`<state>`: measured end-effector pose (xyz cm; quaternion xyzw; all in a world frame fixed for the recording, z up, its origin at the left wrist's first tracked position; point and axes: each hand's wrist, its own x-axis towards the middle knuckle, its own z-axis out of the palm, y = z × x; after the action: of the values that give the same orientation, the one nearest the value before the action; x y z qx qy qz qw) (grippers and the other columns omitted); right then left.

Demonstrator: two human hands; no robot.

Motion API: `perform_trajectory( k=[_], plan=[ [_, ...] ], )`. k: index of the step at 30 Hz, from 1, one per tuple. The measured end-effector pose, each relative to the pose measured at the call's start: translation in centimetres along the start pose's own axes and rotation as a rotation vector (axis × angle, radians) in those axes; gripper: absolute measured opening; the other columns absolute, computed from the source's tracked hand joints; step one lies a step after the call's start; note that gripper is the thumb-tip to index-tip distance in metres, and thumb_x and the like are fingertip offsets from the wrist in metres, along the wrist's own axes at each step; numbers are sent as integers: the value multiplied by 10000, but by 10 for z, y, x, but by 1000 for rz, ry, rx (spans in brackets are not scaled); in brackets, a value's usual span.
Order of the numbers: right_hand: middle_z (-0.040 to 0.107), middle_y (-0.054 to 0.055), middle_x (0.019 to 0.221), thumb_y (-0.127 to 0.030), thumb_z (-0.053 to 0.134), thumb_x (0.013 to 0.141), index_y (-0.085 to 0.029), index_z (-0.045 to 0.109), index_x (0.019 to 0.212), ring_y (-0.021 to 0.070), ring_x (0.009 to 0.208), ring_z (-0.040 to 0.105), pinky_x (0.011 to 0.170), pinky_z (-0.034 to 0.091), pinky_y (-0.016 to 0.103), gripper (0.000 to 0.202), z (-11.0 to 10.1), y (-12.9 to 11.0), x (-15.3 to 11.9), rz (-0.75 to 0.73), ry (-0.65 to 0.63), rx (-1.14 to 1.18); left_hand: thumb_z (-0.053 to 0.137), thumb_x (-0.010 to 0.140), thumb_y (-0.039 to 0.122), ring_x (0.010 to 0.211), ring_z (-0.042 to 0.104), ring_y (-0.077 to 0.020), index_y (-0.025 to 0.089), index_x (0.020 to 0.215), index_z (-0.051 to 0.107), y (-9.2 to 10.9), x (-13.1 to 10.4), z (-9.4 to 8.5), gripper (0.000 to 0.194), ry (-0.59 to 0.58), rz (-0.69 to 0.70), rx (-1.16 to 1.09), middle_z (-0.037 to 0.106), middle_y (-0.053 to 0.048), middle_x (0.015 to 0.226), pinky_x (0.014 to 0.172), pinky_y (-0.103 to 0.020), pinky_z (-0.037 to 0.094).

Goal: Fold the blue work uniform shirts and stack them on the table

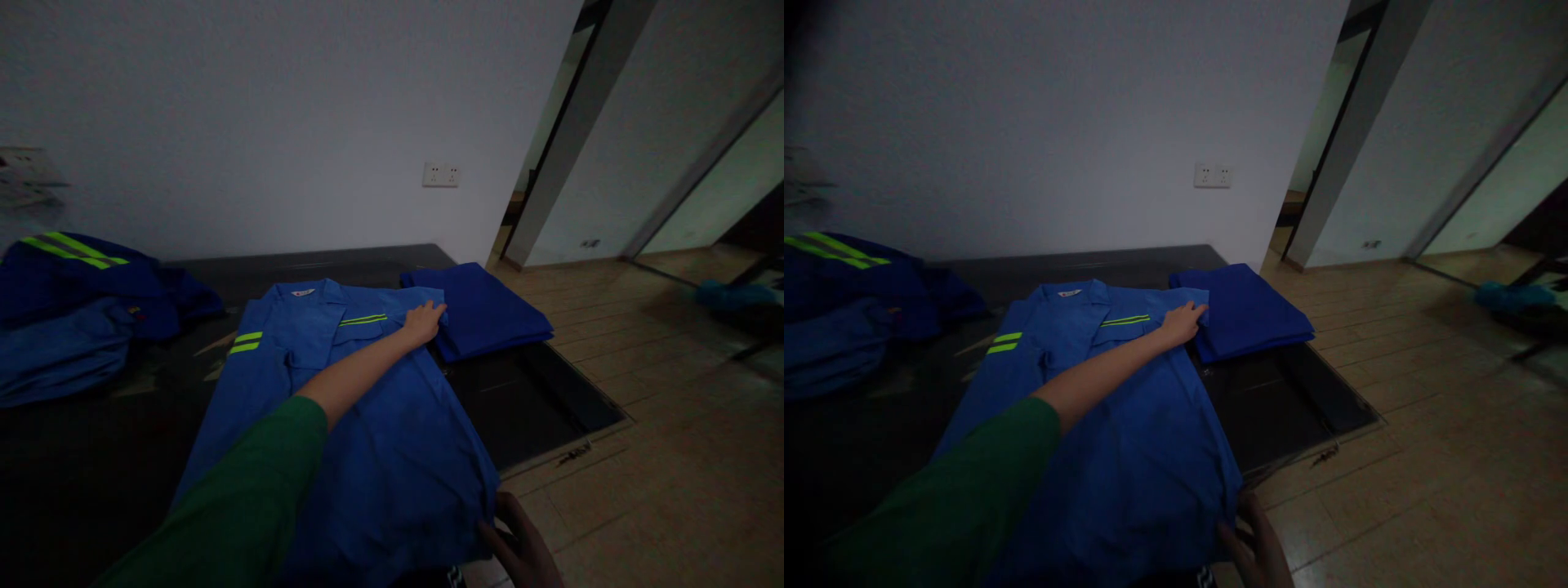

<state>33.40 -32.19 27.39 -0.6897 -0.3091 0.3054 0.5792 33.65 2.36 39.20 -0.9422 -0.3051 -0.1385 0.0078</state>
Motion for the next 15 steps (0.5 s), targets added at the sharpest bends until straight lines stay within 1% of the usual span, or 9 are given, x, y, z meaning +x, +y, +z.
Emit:
perform_trajectory(
  k=[2, 4, 6, 7, 9, 11, 13, 15],
  plan=[
    [689, 67, 906, -597, 675, 682, -216, 632, 859, 230, 877, 656, 736, 542, 314, 423, 3, 2, -4, 30, -41, 82, 467, 889, 253, 1118, 546, -315, 300, 1438, 327, -6, 4, -1, 569, -29, -16, -7, 461, -134, 1325, 875, -455, 477],
    [688, 58, 884, -597, 702, 657, -217, 625, 855, 230, 875, 652, 751, 535, 313, 435, 4, 4, -8, 57, -27, 127, 582, 826, 315, 1151, 523, -339, 330, 1434, 335, -8, 6, -1, 657, -58, -9, -16, 458, -125, 1340, 889, -466, 470],
    [692, 57, 884, -592, 738, 617, -222, 617, 876, 238, 890, 650, 763, 531, 316, 467, 5, 5, -13, 73, 13, 159, 636, 784, 290, 1195, 485, -354, 339, 1434, 333, -5, 5, 2, 718, -61, 1, -35, 455, -124, 1353, 909, -474, 459],
    [696, 56, 896, -584, 756, 597, -226, 613, 894, 241, 894, 651, 768, 530, 320, 486, 5, 6, -15, 81, 35, 180, 630, 789, 266, 1213, 469, -354, 331, 1432, 335, -2, 4, 3, 710, -49, 0, -50, 449, -127, 1363, 922, -478, 450],
    [703, 58, 932, -561, 786, 565, -236, 611, 939, 253, 905, 658, 783, 533, 339, 526, 7, 6, -18, 110, 72, 223, 598, 816, 230, 1226, 462, -344, 307, 1406, 374, 4, 4, 7, 636, -10, -14, -98, 427, -130, 1390, 950, -482, 429],
    [708, 68, 951, -555, 781, 572, -232, 627, 975, 278, 928, 664, 799, 536, 378, 539, 11, 6, -22, 163, 71, 251, 596, 823, 221, 1203, 491, -339, 273, 1339, 461, 8, 6, 9, 536, 29, -46, -172, 425, -130, 1399, 968, -490, 416],
    [713, 81, 915, -577, 724, 637, -214, 656, 983, 301, 929, 671, 785, 543, 412, 506, 16, 6, -26, 218, 23, 259, 593, 826, 209, 1164, 530, -337, 237, 1256, 541, 9, 10, 8, 433, 70, -101, -269, 464, -135, 1371, 975, -502, 410],
    [714, 86, 867, -587, 654, 711, -207, 676, 969, 309, 902, 679, 753, 551, 423, 460, 19, 7, -32, 239, -9, 234, 570, 838, 182, 1143, 553, -325, 211, 1181, 596, 2, 17, 2, 345, 115, -179, -384, 538, -136, 1302, 980, -498, 411]
  ],
)
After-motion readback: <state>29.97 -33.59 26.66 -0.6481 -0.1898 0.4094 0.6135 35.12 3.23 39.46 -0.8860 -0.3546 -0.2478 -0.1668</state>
